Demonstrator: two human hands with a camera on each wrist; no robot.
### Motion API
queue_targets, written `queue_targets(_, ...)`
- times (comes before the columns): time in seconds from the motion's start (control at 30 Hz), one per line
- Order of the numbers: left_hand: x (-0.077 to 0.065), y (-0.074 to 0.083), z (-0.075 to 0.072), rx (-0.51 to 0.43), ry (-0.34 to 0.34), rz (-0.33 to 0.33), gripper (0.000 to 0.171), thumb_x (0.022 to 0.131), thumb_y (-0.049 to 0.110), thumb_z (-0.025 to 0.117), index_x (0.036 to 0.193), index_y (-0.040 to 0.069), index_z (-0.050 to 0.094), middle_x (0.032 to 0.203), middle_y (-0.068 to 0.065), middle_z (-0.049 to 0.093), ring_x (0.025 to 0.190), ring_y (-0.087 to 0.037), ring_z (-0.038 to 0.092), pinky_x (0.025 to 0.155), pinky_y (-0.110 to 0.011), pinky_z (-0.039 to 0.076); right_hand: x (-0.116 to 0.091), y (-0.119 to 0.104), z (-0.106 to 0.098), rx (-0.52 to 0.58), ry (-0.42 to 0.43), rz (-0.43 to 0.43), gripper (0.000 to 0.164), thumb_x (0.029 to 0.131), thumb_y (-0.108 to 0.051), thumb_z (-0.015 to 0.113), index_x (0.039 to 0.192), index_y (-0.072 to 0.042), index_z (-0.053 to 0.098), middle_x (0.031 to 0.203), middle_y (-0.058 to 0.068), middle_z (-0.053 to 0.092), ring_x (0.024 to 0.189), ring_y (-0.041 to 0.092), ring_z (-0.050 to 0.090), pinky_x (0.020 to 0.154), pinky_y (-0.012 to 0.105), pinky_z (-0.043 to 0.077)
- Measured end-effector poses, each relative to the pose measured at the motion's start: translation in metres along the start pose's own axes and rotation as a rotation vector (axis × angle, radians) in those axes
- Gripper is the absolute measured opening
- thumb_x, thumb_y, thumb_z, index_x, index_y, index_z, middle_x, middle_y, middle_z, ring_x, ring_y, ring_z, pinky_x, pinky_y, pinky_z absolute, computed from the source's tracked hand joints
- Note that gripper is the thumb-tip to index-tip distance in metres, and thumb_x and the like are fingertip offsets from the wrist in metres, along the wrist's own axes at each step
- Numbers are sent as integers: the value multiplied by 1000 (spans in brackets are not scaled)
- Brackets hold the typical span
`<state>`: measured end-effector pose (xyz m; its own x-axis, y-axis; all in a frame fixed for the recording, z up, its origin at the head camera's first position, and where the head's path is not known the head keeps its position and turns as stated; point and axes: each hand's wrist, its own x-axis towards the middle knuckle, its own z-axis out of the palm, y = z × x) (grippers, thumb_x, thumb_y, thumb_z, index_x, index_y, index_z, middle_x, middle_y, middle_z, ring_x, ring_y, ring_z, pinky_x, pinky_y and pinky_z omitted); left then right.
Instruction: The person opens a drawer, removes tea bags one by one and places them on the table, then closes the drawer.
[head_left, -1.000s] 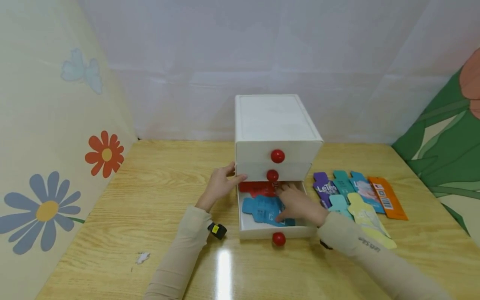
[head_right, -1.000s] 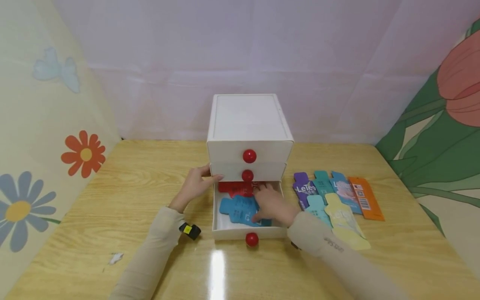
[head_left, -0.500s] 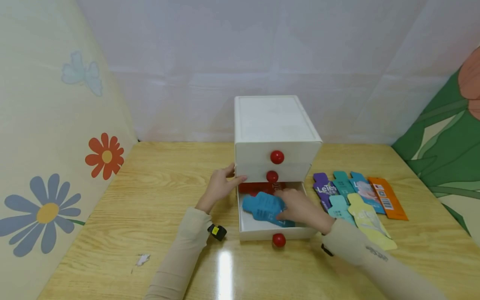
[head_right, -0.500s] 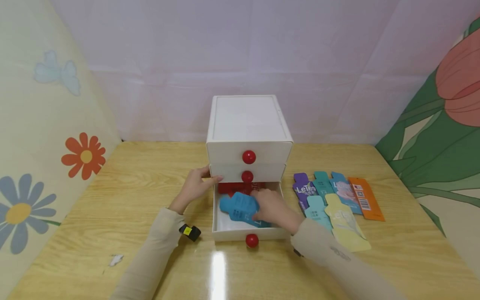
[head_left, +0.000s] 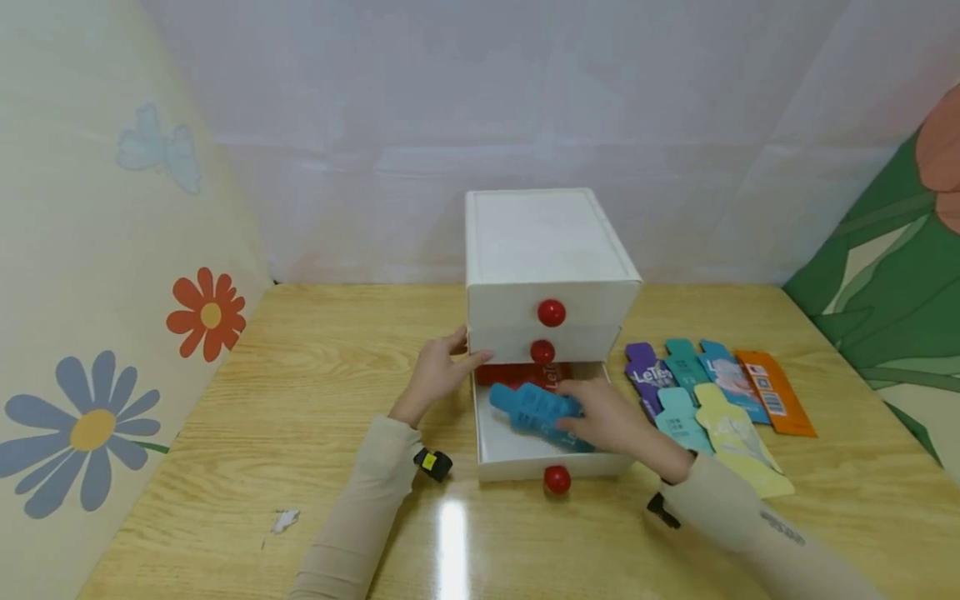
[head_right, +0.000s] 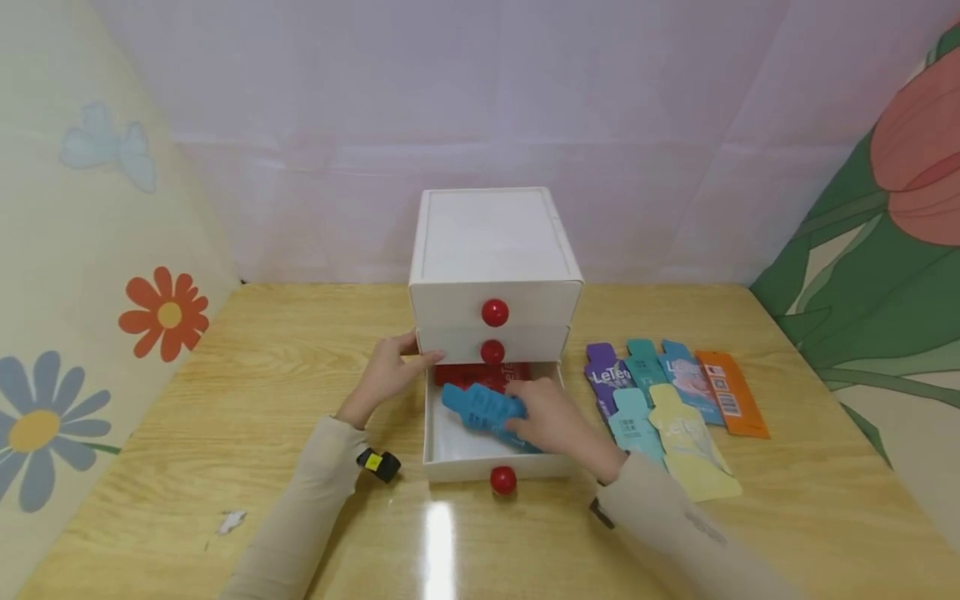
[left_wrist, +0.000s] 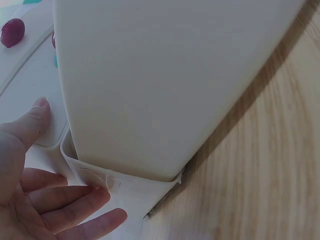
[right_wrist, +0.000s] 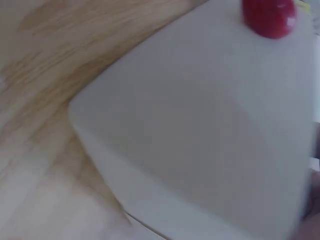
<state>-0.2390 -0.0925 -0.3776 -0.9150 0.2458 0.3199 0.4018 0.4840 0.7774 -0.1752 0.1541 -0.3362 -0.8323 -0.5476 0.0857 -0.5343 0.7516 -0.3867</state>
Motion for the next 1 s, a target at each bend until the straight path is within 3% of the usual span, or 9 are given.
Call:
queue_targets(0.23, -1, 1, -3, -11, -7, -19, 55, 85, 30, 63, 132, 5, 49, 117, -13, 59, 98, -22, 59, 80, -33, 51, -21, -12, -21, 4, 192, -51, 18, 74, -10, 73, 86, -5, 61, 61, -9, 44, 54, 6, 37, 45, 21, 34)
queue_targets(0.33, -1, 2, -4, -7, 1, -10, 53, 85, 28, 63, 130, 4, 50, 115, -14, 60, 97, -22, 60, 79, -33, 51, -33, -10, -30, -10, 285, -95, 18, 71, -8, 74, 81, -8, 60, 57, -13, 39, 50, 2, 32, 42, 21, 29)
queue_targets(0.43, -1, 3, -5, 1, 7, -3, 52, 85, 28, 63, 128, 2, 52, 113, -15, 61, 96, -23, 60, 78, -33, 51, -44, -5, -38, -25, 348, -86, 21, 69, -8, 76, 76, -11, 56, 55, -14, 31, 48, -1, 27, 41, 20, 26)
queue_targets(0.6, -2, 2, -6, 9, 7, -6, 53, 85, 29, 63, 129, 2, 51, 112, -15, 61, 95, -23, 60, 78, -33, 51, -60, 7, -47, -53, 396, 10, 24, 68, -9, 76, 76, -9, 54, 56, -10, 21, 44, 0, 20, 41, 20, 22)
queue_targets(0.9, -3, 0, -5, -3, 11, 8, 53, 85, 28, 63, 128, 1, 51, 110, -15, 62, 95, -23, 60, 78, -34, 51, -79, 36, -55, -35, 438, 137, 25, 67, -6, 76, 83, 1, 59, 51, -6, 23, 43, 3, 21, 41, 24, 25)
queue_targets(1.0, -3, 0, -5, -3, 8, 3, 53, 85, 29, 63, 129, 2, 50, 110, -14, 62, 95, -23, 60, 78, -34, 51, -88, 51, -62, 18, 360, 264, 39, 75, -13, 72, 102, 11, 58, 64, 18, 52, 52, 15, 44, 50, 32, 42)
